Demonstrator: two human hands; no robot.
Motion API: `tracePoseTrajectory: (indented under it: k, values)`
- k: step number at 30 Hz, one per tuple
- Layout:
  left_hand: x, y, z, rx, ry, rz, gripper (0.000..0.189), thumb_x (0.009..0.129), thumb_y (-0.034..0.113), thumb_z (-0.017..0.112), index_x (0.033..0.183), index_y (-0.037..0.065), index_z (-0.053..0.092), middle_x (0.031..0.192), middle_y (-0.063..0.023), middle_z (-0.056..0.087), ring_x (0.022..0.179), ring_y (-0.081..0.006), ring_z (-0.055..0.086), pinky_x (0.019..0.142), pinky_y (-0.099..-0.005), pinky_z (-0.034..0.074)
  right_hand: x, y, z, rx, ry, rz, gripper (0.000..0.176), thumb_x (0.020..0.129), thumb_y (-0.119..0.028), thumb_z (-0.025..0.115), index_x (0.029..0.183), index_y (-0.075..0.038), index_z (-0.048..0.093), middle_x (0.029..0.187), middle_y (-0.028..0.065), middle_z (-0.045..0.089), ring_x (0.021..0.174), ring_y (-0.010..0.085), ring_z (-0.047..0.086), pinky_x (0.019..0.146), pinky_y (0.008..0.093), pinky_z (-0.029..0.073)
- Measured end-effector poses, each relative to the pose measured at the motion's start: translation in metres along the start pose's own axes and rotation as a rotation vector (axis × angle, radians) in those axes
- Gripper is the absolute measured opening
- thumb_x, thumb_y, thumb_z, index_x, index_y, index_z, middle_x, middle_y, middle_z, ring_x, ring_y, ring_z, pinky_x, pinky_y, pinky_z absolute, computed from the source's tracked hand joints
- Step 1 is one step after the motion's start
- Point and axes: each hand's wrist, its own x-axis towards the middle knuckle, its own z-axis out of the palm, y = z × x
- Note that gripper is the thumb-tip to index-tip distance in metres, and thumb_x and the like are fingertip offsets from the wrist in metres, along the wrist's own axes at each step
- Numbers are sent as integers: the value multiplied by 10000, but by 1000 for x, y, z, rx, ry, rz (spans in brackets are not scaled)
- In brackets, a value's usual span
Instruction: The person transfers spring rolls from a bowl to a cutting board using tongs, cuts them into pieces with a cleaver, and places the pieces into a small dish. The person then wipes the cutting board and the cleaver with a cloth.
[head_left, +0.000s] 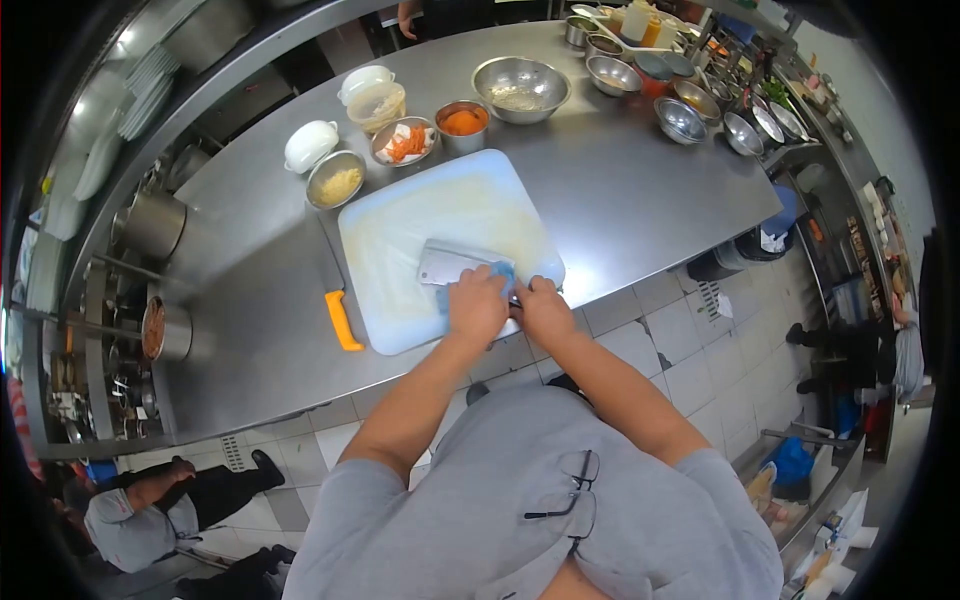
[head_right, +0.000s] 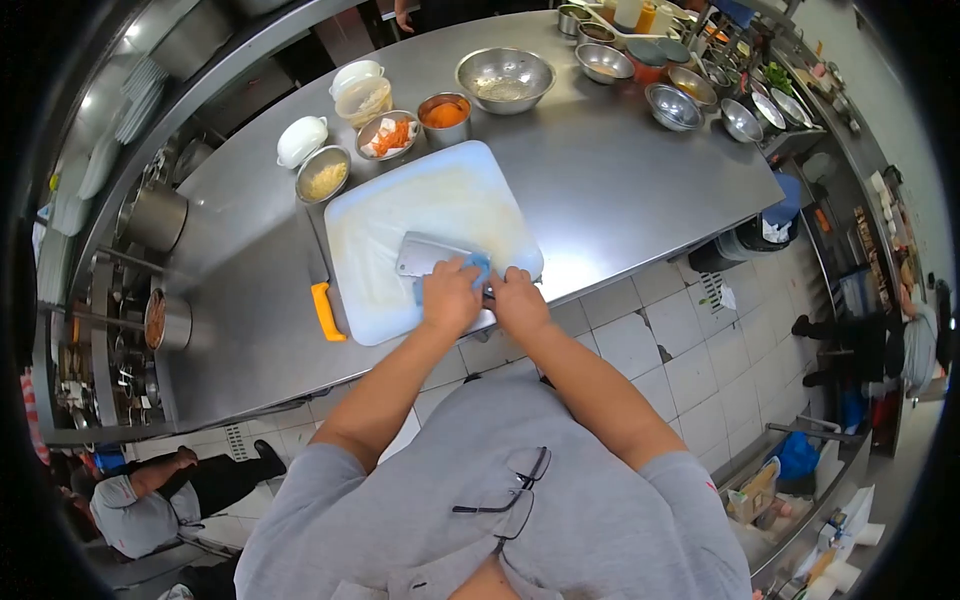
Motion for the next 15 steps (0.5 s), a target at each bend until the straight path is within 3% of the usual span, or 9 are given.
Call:
tracePoseTrajectory:
  k: [3, 5, 7, 9, 11, 12, 13, 15]
  values:
    - [-3, -41, -24, -50, -21, 21, 192, 863, 303, 813, 1013, 184, 825, 1144, -68, 719, 1086, -341, 666, 865, -504, 566, 2, 1, -8, 0, -41, 23, 718, 909, -347, 839, 1514, -67, 570, 1192, 191, 619, 1170, 362, 624, 938, 454, 585]
    - [7, -86, -35, 99, 56, -154, 202, 893, 318, 791, 1049, 193, 822, 1142, -52, 719, 1070, -330, 669, 832, -492, 569, -1, 1, -8, -10, -4, 50, 700, 901, -374, 845, 1506, -118, 603, 1158, 176, 624, 1107, 354, 662, 903, 454, 597]
    - [14, -96, -41, 126, 39, -215, 214, 893, 311, 787, 1067, 191, 820, 1149, -61, 717, 1071, -331, 668, 835, -495, 568, -8, -4, -6, -4, 15, 77, 691, 897, -387, 849, 1502, -144, 619, 1141, 169, 626, 1075, 350, 681, 886, 453, 602]
    - [16, -83, -31, 191, 23, -300, 243, 867, 269, 788, 1088, 173, 818, 1151, -100, 717, 1087, -354, 663, 865, -508, 560, -7, -9, -14, -36, 9, 127, 644, 906, -441, 832, 1476, -199, 656, 1118, 166, 641, 950, 379, 702, 836, 473, 602]
    - [0, -49, 6, 133, 166, -113, 281, 820, 207, 797, 1095, 151, 815, 1132, -123, 713, 1089, -370, 659, 899, -507, 553, -7, -6, -12, -53, 20, 108, 652, 912, -433, 828, 1490, -193, 642, 1114, 167, 638, 920, 369, 719, 814, 471, 608]
    - [-8, -22, -1, -71, 17, -11, 333, 787, 156, 799, 1119, 150, 815, 1163, -132, 711, 1093, -372, 657, 924, -506, 550, -8, -4, -10, -72, 27, 86, 661, 917, -424, 824, 1503, -187, 629, 1110, 167, 634, 890, 359, 736, 792, 470, 614]
    - [-18, -6, 6, -184, 19, 88, 428, 761, 136, 805, 1188, 173, 813, 1231, -128, 693, 1122, -364, 643, 940, -514, 548, -8, -3, -8, -72, 22, 83, 661, 917, -424, 824, 1503, -187, 629, 1110, 167, 634, 890, 359, 736, 792, 470, 614]
    - [-24, -12, -12, -124, -41, 102, 443, 778, 132, 785, 1217, 186, 810, 1264, -125, 680, 1143, -361, 632, 940, -514, 547, -5, 2, -9, -76, -44, 88, 652, 923, -431, 815, 1502, -196, 630, 1118, 171, 637, 896, 365, 737, 785, 467, 614]
